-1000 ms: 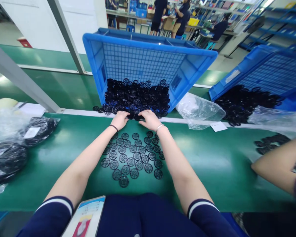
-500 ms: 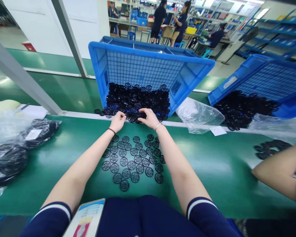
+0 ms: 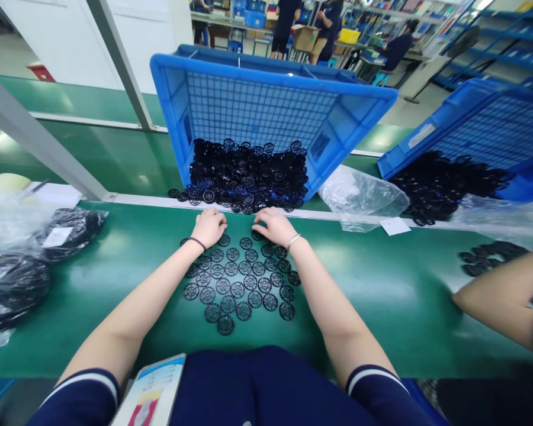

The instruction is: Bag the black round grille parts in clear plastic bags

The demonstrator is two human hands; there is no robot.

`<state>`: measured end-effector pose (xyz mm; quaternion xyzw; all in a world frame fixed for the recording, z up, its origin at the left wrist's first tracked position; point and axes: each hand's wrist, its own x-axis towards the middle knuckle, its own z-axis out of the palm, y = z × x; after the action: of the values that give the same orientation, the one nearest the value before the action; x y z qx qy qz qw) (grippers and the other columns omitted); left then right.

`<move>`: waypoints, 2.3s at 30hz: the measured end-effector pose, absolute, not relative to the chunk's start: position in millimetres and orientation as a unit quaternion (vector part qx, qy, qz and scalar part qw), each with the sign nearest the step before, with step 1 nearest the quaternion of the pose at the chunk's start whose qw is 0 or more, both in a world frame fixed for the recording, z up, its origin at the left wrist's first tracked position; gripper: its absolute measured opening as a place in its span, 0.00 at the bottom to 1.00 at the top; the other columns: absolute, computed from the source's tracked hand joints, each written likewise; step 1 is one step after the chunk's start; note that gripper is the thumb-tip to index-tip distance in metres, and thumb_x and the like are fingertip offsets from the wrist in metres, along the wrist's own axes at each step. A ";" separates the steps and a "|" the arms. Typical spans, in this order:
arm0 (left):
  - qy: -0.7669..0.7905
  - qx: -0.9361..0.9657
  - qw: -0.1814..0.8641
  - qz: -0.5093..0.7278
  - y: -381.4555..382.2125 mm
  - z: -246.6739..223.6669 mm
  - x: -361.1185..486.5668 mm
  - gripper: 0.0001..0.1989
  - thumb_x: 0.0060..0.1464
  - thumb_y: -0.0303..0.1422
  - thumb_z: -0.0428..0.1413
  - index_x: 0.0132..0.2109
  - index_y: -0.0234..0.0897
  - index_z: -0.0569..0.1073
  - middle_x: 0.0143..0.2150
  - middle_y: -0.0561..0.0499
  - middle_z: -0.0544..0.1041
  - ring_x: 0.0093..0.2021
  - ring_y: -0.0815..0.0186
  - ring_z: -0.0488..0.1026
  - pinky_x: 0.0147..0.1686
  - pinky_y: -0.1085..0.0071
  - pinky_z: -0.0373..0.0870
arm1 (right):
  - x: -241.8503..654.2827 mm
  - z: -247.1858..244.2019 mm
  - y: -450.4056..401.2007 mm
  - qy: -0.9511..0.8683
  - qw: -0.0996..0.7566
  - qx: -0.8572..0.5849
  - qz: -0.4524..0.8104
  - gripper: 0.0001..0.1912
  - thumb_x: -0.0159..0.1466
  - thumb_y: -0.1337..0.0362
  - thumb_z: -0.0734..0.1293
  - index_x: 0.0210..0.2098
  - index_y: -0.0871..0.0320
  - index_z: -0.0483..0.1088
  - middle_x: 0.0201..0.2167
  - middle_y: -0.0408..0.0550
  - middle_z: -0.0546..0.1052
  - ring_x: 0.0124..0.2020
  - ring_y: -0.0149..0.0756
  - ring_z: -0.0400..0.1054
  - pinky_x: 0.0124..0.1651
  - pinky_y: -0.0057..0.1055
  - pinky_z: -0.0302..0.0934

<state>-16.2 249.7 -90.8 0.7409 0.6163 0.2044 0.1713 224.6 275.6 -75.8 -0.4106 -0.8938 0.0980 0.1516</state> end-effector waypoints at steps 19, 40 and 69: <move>0.599 0.721 0.190 0.293 295.2 -84.2 -9.6 0.05 0.61 0.30 0.50 0.39 0.36 0.69 0.36 0.49 0.74 0.37 0.64 0.72 0.41 0.68 0.69 | 205.5 -69.0 299.4 -0.826 0.248 -0.491 0.124 0.10 0.69 0.65 0.57 0.45 0.58 0.67 0.43 0.52 0.76 0.43 0.38 0.70 0.46 0.36 0.64; 0.553 0.803 0.121 0.188 285.9 -91.5 14.8 0.08 0.56 0.25 0.54 0.43 0.35 0.74 0.50 0.41 0.75 0.53 0.53 0.67 0.55 0.58 0.65 | 176.3 -85.8 294.5 -0.873 0.127 -0.472 -0.003 0.12 0.65 0.71 0.60 0.42 0.57 0.74 0.46 0.54 0.77 0.61 0.51 0.55 0.64 0.56 0.44; 0.568 0.783 0.140 0.212 245.7 -92.9 -31.4 0.05 0.55 0.28 0.56 0.39 0.38 0.76 0.45 0.45 0.74 0.49 0.55 0.69 0.56 0.56 0.65 | 209.9 -84.3 285.8 -0.833 0.189 -0.519 0.033 0.16 0.65 0.69 0.61 0.52 0.62 0.70 0.53 0.59 0.73 0.56 0.53 0.59 0.57 0.48 0.56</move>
<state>-31.4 245.7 -92.9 0.7832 0.5677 0.2117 0.1399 209.9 285.8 -84.3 -0.5192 -0.8328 0.0327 0.1893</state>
